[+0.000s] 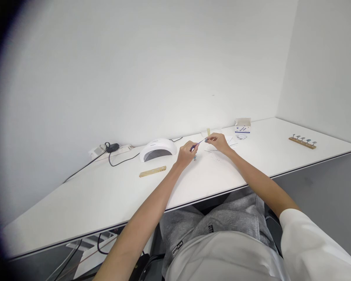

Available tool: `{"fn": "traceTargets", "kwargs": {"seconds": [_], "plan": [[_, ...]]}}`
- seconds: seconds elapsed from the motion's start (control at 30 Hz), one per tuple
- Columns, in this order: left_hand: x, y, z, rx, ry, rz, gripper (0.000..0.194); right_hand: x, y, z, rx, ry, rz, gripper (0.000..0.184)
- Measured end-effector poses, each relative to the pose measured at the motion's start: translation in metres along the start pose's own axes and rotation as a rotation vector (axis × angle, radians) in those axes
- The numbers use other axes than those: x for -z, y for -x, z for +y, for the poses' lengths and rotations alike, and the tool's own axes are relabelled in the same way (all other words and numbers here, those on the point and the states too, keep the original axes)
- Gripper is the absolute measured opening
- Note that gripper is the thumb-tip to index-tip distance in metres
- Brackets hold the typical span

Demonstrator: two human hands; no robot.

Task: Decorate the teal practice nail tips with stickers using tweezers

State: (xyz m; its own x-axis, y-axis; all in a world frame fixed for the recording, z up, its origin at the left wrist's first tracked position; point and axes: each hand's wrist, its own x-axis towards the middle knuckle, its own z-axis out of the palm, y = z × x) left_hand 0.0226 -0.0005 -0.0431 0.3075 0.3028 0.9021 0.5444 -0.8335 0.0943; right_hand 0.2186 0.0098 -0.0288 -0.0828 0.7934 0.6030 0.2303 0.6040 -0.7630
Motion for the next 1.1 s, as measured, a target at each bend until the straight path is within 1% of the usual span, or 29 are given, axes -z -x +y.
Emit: {"fn": "traceTargets", "kwargs": {"seconds": [0.2,0.4,0.53,0.7,1.1], "plan": [[-0.0003,0.0009,0.0021,0.028,-0.002,-0.028,0.027,-0.0008,0.0000,-0.0010,-0.014,0.015,-0.006,0.028],[-0.0010,0.0002,0.0019,0.002,-0.004,-0.016,0.026,-0.0006,0.0008,-0.0009,-0.007,0.020,-0.019,0.029],[-0.0004,0.0002,0.0016,0.002,-0.027,-0.030,0.027,-0.0006,0.0001,0.0013,0.007,0.013,-0.025,0.029],[-0.0005,0.0004,0.0010,-0.006,-0.032,-0.017,0.026,-0.0010,0.0000,0.0005,-0.007,0.016,-0.028,0.032],[-0.0007,0.0009,-0.0008,0.039,0.003,-0.051,0.025,-0.0005,0.0011,-0.0032,-0.012,0.017,-0.033,0.033]]}}
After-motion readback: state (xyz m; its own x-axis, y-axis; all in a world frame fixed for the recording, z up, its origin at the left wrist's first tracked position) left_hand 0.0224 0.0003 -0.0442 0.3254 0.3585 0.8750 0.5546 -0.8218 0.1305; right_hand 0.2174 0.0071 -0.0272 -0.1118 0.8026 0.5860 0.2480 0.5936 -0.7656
